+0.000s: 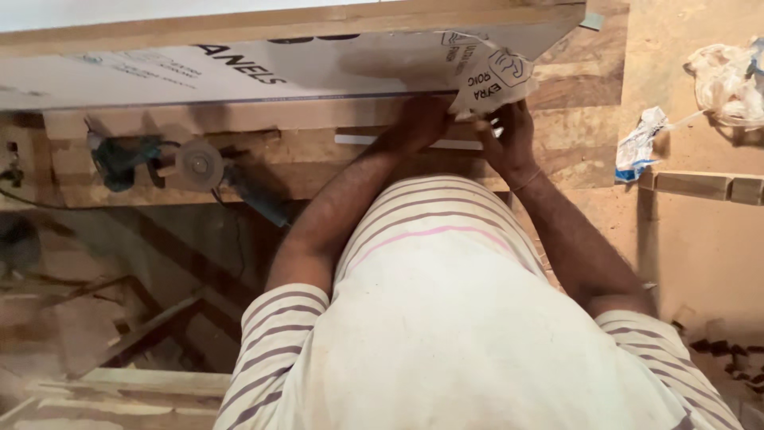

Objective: The person peels protective film from the edges of a white panel mounted on a wooden frame. They use both hands to lift and pull the film off in sections, then gather the removed film into a bundle.

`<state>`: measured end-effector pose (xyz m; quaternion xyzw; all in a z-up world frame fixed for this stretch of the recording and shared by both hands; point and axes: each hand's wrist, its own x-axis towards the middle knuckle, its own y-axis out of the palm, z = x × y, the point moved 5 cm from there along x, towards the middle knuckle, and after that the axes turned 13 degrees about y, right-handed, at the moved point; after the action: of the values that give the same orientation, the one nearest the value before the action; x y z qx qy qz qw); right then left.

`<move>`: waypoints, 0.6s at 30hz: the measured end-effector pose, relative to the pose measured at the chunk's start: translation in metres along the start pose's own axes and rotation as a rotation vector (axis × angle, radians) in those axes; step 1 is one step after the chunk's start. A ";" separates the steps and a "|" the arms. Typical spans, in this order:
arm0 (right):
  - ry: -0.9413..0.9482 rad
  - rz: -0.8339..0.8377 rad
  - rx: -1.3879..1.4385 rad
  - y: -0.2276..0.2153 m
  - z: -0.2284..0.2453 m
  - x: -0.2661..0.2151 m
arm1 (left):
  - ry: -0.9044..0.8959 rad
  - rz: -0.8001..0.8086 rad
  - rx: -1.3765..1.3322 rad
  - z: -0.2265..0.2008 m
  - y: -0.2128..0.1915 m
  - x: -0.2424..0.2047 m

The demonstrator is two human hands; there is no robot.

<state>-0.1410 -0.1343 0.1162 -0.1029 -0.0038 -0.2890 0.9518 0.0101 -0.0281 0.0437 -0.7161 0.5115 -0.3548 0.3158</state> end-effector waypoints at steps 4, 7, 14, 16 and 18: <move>-0.109 -0.203 -0.676 0.019 0.053 0.027 | -0.034 0.154 0.062 0.005 0.009 0.001; -0.003 -0.275 -0.646 0.022 0.061 0.047 | 0.053 0.070 0.118 0.004 0.002 0.001; -0.109 -0.245 -0.549 0.031 0.064 0.039 | 0.029 0.154 0.073 0.019 -0.001 -0.008; -0.042 -0.252 -0.662 0.038 0.061 0.036 | 0.102 0.069 0.111 0.022 -0.002 -0.009; -0.074 -0.280 -0.698 0.046 0.064 0.032 | 0.212 -0.097 0.155 0.022 -0.007 -0.011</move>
<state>-0.0862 -0.1020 0.1717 -0.4298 0.0462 -0.3963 0.8100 0.0290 -0.0141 0.0353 -0.6717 0.4779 -0.4819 0.2970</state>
